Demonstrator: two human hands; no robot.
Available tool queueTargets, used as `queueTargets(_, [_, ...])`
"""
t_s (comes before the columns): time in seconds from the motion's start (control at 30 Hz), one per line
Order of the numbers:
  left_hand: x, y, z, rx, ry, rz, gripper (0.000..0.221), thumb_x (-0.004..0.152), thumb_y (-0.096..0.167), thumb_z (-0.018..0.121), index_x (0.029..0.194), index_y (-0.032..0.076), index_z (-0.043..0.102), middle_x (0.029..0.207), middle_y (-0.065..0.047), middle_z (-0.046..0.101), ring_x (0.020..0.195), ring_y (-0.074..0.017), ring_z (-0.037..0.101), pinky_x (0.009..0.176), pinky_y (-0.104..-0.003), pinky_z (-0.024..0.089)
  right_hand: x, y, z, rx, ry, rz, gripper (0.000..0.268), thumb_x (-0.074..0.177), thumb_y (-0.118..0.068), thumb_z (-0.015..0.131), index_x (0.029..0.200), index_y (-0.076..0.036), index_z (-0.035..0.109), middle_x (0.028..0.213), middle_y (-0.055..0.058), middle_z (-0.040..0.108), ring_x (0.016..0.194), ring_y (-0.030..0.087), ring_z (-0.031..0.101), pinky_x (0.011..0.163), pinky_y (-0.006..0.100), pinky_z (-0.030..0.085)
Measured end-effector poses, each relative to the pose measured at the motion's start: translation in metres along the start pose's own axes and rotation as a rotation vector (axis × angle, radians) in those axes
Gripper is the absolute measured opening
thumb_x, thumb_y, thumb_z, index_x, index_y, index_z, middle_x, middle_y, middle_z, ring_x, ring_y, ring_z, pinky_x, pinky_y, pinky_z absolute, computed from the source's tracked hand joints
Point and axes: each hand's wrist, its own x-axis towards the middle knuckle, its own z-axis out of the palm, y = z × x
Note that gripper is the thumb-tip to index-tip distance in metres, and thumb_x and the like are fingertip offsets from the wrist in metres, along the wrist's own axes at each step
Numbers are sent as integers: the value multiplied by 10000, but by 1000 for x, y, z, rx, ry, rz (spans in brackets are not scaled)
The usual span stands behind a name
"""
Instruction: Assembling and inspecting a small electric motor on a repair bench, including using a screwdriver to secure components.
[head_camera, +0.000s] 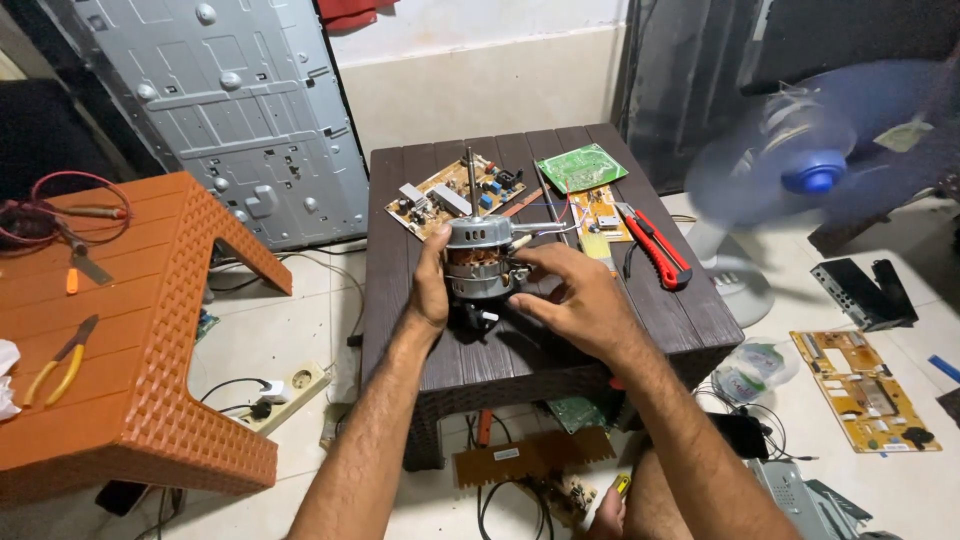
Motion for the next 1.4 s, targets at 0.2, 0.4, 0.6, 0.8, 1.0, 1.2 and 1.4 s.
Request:
queueTargets(0.2, [-4,8,6,102,67,-12,655,958,566,478,1354,59,604,1261,-134,653,1120,-233,618,1079,-442,460,0,-9,2,-39,-16,-46,454,811,-173,839,1243,-96,722,1106,154,743,887,317,765,626,360,619])
queueTargets(0.4, [-13,17,14,149,118,51,623,978,593,454,1303,82,604,1275,-132,632,1189,-234,592,1119,-435,430,-2,-10,4,-59,12,-102,421,809,-143,843,1216,-110,739,1047,131,737,870,287,762,619,342,620])
queueTargets(0.6, [-29,31,26,76,142,24,696,941,664,454,1292,86,619,1235,-100,631,1181,-211,588,1107,-400,443,-3,-18,5,-19,5,-105,379,823,-147,833,1187,-99,741,993,131,730,870,299,758,628,351,627])
queueTargets(0.8, [-36,33,32,58,143,54,676,946,651,469,1286,88,629,1227,-112,641,1196,-206,588,1120,-400,434,-2,-22,6,-27,0,-100,377,822,-144,833,1182,-79,742,966,147,723,860,321,754,627,367,629])
queueTargets(1.0, [-30,27,18,136,83,74,686,888,685,549,1255,109,615,1108,-79,612,1093,-181,614,1042,-393,488,-3,-25,3,-149,-1,-93,394,842,-186,818,1216,-105,724,1054,143,739,869,326,756,652,391,614])
queueTargets(1.2, [-23,23,14,142,81,93,631,910,660,538,1229,123,628,1081,-86,638,1042,-164,632,1005,-368,516,-5,-48,-10,-329,-53,129,434,871,-218,777,1275,-80,695,1092,197,729,844,346,763,628,420,606])
queueTargets(1.4, [-12,13,3,140,106,56,690,946,731,375,1225,154,628,961,-56,652,891,-141,691,889,-299,577,-33,-86,-7,-356,201,104,440,824,-282,823,1213,-97,734,1045,157,752,953,355,741,764,438,583])
